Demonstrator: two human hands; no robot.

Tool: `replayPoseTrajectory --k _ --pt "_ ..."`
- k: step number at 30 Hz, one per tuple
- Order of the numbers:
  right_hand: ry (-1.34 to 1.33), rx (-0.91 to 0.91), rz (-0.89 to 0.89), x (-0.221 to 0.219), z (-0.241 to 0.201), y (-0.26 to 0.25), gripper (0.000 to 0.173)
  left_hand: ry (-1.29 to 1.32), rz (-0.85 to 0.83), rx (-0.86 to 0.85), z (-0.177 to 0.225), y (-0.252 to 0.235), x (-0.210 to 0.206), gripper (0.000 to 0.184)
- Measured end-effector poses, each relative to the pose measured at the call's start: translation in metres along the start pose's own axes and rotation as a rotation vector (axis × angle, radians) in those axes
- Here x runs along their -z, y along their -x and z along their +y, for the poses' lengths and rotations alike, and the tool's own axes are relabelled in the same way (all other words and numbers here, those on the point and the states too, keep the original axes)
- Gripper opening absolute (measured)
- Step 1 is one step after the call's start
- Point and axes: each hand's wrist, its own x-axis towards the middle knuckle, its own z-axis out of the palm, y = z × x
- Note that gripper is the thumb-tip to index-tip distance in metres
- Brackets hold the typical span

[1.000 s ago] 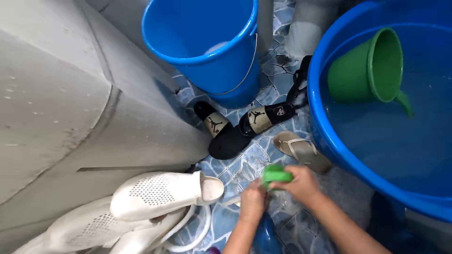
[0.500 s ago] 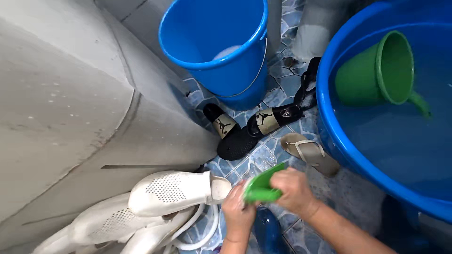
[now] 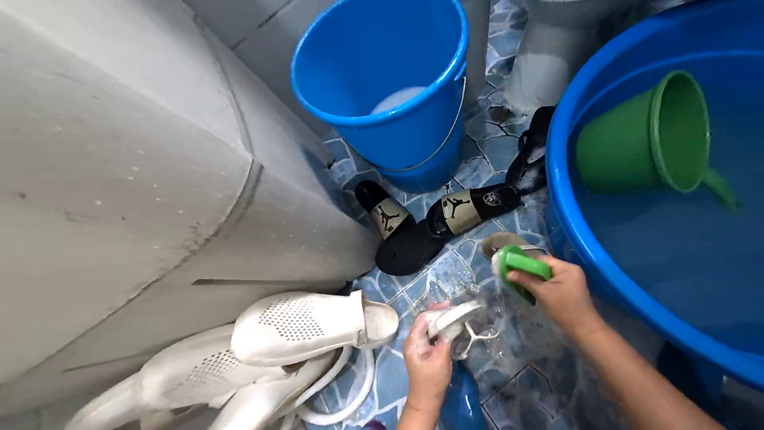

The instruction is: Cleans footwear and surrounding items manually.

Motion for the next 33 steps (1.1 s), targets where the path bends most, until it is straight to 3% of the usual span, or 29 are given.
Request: replayPoseTrajectory --k 3,6,8,10,13,15,16,18,20,22,23,25,27,29,31,32,33 --pt "-0.166 0.000 0.019 0.004 -0.011 0.003 0.025 -0.085 -0.156 0.053 -0.011 0.006 0.009 0.023" --pt "-0.252 0.014 -0.206 -0.002 -0.042 0.014 0.030 -0.340 -0.329 0.004 0.002 -0.002 0.024 0.031" --pt "-0.185 0.085 -0.402 -0.018 -0.056 0.027 0.040 -0.466 -0.342 -0.058 0.010 -0.005 0.029 0.030" --pt "-0.058 0.192 -0.432 -0.038 -0.041 0.038 0.047 -0.533 -0.313 -0.118 0.012 -0.005 0.034 0.024" --pt "0.230 -0.091 -0.575 -0.027 -0.009 0.017 0.045 -0.473 -0.284 -0.150 0.008 -0.005 0.049 0.021" --pt "0.179 -0.250 -0.486 -0.016 0.001 0.011 0.041 -0.426 -0.287 -0.172 0.004 -0.004 0.057 0.022" --pt "0.109 -0.245 -0.427 -0.012 -0.006 0.013 0.039 -0.443 -0.285 -0.157 0.001 -0.002 0.058 0.022" --pt "-0.091 -0.093 -0.398 -0.015 -0.037 0.026 0.036 -0.507 -0.284 -0.131 -0.001 0.006 0.058 0.023" --pt "-0.242 0.228 -0.420 -0.036 -0.063 0.039 0.042 -0.533 -0.235 -0.146 0.000 0.012 0.057 0.029" --pt "-0.188 0.510 -0.384 -0.063 -0.052 0.050 0.051 -0.495 -0.252 -0.086 0.003 0.018 0.061 0.037" --pt "-0.091 0.491 -0.395 -0.069 -0.035 0.052 0.050 -0.549 -0.255 -0.055 0.004 0.018 0.060 0.032" --pt "0.159 0.142 -0.631 -0.060 -0.007 0.037 0.050 -0.603 -0.306 0.066 0.003 0.020 0.057 0.022" --pt "0.223 -0.056 -0.716 -0.052 0.002 0.025 0.055 -0.576 -0.296 0.011 -0.009 0.027 0.057 0.021" --pt "0.042 0.096 -0.571 -0.050 -0.016 0.042 0.051 -0.542 -0.215 -0.076 -0.015 0.036 0.055 0.022" --pt "-0.128 0.409 -0.445 -0.060 -0.036 0.058 0.050 -0.550 -0.148 -0.103 -0.016 0.044 0.058 0.031" --pt "-0.116 0.484 -0.422 -0.065 -0.035 0.056 0.050 -0.539 -0.133 -0.108 -0.013 0.040 0.059 0.032" --pt "-0.043 0.426 -0.471 -0.064 -0.026 0.053 0.049 -0.526 -0.118 -0.115 -0.010 0.036 0.061 0.027"
